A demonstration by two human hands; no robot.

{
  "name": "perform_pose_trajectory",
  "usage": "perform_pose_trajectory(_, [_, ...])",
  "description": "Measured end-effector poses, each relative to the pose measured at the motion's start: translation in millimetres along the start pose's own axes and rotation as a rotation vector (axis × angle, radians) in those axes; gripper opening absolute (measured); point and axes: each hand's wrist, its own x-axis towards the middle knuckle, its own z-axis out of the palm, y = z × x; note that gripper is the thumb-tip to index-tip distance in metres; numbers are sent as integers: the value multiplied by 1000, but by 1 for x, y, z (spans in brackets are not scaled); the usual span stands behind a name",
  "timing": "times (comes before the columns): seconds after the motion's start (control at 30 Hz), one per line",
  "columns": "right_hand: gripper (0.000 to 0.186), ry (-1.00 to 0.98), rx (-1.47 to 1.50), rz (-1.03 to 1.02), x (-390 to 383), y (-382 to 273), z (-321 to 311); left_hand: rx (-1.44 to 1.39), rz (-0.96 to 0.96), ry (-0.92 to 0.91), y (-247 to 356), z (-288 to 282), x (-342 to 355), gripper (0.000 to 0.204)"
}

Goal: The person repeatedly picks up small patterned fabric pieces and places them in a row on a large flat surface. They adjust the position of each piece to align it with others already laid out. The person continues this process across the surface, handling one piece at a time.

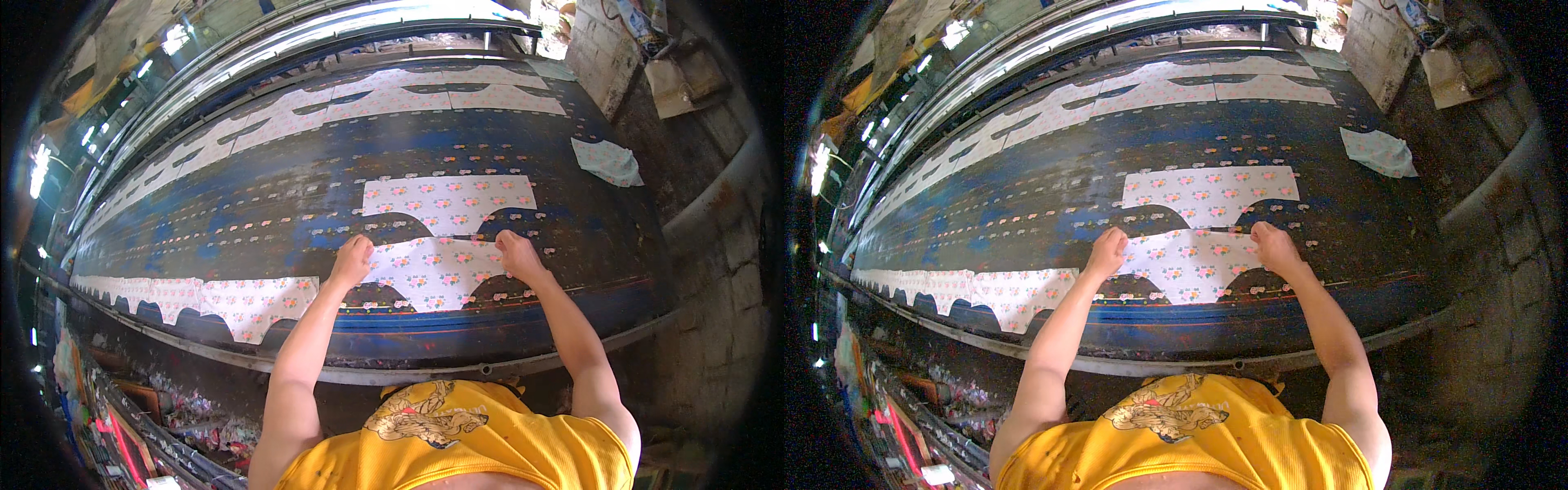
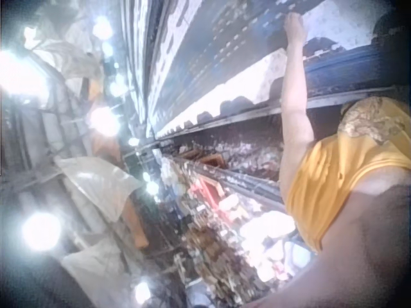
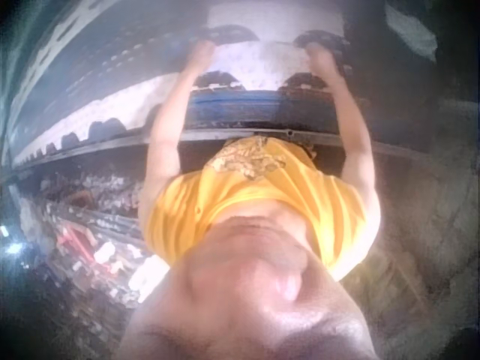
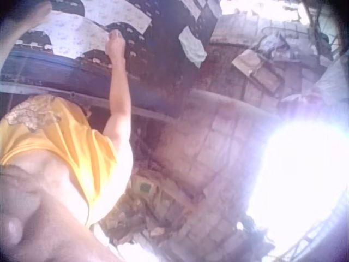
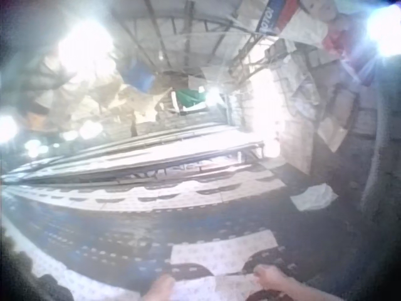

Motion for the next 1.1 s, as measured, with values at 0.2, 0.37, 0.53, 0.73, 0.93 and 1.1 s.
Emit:
perform_pose_trajectory(0.2, [14, 132, -38, -205, -27, -54, -79, -244, 109, 105, 65, -66, -13, 11])
perform_pose_trajectory(0.37, [14, 174, -49, -257, -6, -54, -108, -328, 6, 54, 60, -86, 18, 17])
perform_pose_trajectory(0.53, [12, 193, -95, -169, 37, 0, -92, -248, -27, 111, 21, -48, 69, 17])
perform_pose_trajectory(0.73, [16, 123, -200, -95, 103, 73, -47, 68, 81, 72, -46, 15, 126, 19])
perform_pose_trajectory(0.93, [17, 42, -282, -24, 155, 120, -23, 290, 11, -130, -83, 39, 180, 23])
perform_pose_trajectory(1.1, [16, -44, -325, 30, 179, 142, -13, 313, 25, -238, -97, 57, 198, 22])
